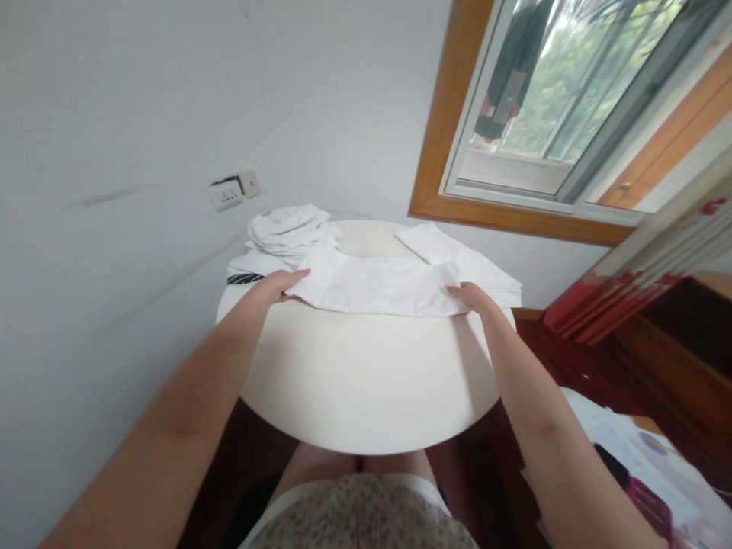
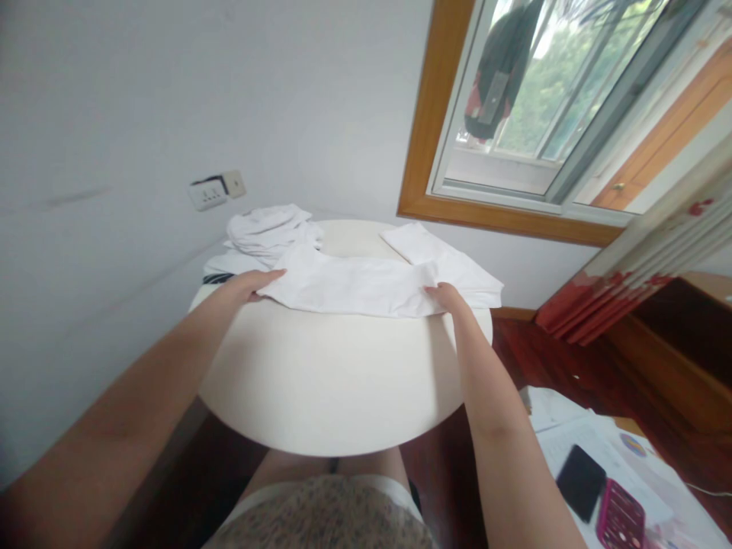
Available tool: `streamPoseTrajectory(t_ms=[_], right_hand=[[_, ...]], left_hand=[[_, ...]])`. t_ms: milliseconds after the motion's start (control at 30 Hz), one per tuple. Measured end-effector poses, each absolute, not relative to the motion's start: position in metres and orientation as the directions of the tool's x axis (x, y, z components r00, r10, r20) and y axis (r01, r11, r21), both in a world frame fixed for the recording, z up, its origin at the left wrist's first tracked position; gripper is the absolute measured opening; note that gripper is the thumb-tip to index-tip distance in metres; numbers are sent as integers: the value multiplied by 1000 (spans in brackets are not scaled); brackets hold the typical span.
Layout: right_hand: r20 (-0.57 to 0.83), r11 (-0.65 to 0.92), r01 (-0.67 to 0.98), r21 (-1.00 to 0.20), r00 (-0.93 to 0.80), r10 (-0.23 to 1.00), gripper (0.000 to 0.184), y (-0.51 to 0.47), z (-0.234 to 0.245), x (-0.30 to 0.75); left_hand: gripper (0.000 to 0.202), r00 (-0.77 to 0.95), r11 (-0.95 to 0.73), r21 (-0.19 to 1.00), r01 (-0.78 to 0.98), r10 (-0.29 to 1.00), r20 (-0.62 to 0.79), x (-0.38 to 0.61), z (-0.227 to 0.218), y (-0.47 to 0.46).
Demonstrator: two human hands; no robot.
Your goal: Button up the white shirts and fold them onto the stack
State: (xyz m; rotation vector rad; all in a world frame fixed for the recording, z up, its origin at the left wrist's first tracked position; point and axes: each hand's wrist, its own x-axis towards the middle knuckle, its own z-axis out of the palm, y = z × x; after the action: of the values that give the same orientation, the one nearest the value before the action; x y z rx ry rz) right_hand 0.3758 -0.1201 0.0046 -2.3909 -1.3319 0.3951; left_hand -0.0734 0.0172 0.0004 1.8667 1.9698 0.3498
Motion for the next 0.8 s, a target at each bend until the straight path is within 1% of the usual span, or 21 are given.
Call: streamPoseTrajectory(t_ms=[33, 67, 100, 167, 200, 267, 333, 400, 467, 533, 600, 667, 733, 800], right_hand=[[-40, -453, 768, -452, 490, 871, 42, -120, 3, 376], [-5, -421, 787, -452, 469, 883, 39, -120, 1, 375], [36, -388, 805, -449, 450, 892, 36, -120, 0, 375], [123, -317, 832, -456, 412, 903, 34, -122, 1, 375], [162, -277, 834, -477, 393, 905, 34, -125, 3, 376], [221, -184, 810, -556, 358, 907, 35, -135, 9, 379], [246, -106, 754, -648, 339, 908, 36, -153, 19, 383], [229, -85, 692, -717, 349, 909, 35, -177, 30, 390], [168, -94, 628, -772, 345, 924, 32, -205, 40, 398], [71, -113, 514, -850, 324, 943, 34, -231, 50, 405], [-21, -147, 402, -904, 302, 953, 36, -252, 61, 413], [-76, -184, 292, -939, 347, 935, 40, -265, 74, 421], [-77, -181, 218, -959, 415, 906, 43, -272, 88, 431], [-5, -119, 206, -971, 482, 876, 44, -273, 103, 443]], left_hand=[[52, -31, 116, 468, 876, 982, -186, -73, 3, 19], [49, -14, 121, 468, 875, 974, -225, -72, 7, 19], [46, 20, 85, 451, 889, 975, -223, -71, 10, 19], [44, 114, -54, 376, 925, 983, -140, -69, 18, 16], [45, 152, -112, 328, 938, 983, -101, -68, 21, 14], [49, 200, -182, 251, 951, 978, -51, -67, 29, 8], [53, 240, -228, 220, 949, 970, -30, -66, 35, -2], [57, 278, -276, 212, 937, 960, 21, -64, 39, -16], [61, 307, -315, 215, 924, 949, 71, -60, 41, -32], [65, 334, -341, 224, 913, 940, 69, -55, 44, -46], [67, 358, -357, 233, 904, 933, 41, -47, 48, -54], [67, 382, -377, 234, 896, 924, 28, -38, 56, -55], [66, 424, -422, 226, 878, 905, 43, -26, 69, -49], [62, 484, -491, 207, 846, 871, 87, -7, 88, -37]])
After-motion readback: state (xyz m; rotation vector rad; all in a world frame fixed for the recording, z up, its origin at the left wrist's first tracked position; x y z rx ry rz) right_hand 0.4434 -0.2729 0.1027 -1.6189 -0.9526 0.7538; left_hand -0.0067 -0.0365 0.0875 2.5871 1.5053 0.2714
